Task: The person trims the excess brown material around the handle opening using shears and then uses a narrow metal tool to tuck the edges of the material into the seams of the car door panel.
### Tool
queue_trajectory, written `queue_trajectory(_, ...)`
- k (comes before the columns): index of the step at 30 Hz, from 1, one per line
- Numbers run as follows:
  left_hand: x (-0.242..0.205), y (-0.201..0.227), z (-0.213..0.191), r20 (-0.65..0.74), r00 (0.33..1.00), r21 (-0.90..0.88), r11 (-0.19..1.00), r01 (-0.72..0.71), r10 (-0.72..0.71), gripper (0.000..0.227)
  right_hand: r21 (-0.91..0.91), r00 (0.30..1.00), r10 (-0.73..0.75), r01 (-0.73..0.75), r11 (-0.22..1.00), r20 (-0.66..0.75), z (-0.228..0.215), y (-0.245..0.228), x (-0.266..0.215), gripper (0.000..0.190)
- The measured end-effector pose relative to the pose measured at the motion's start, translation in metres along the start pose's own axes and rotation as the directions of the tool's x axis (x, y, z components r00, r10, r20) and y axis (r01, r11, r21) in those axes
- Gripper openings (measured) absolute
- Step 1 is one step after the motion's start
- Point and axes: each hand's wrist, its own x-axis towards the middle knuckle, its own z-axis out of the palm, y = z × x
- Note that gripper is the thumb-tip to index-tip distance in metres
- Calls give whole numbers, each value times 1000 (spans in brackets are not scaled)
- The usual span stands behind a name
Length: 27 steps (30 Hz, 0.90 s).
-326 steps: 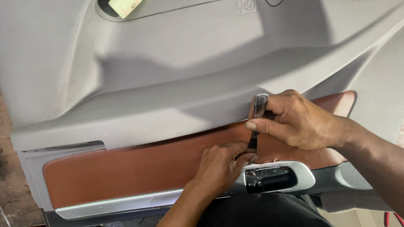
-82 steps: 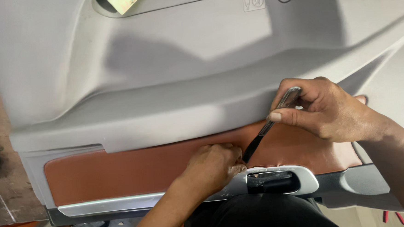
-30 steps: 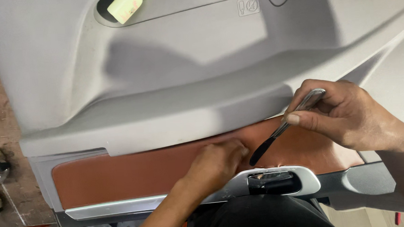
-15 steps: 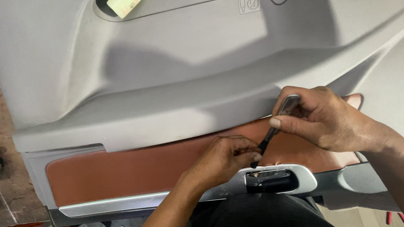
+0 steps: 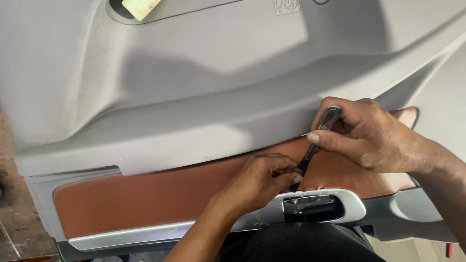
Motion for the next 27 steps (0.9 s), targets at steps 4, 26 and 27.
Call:
queue_trajectory(4,0,0,0,4,1000,-1,1000,-1,1,21,3,999,39,-39,999,4,-2,-2,-2,19)
queue_trajectory(26,3,-3,4,-21,998,-23,998,-65,65,20,-35,999,37,-37,999,-24,0,5,-2,21)
queue_trajectory(27,3,-2,4,-22,998,-15,998,-67,66,20,-26,999,25,-25,999,-24,-1,5,-2,21)
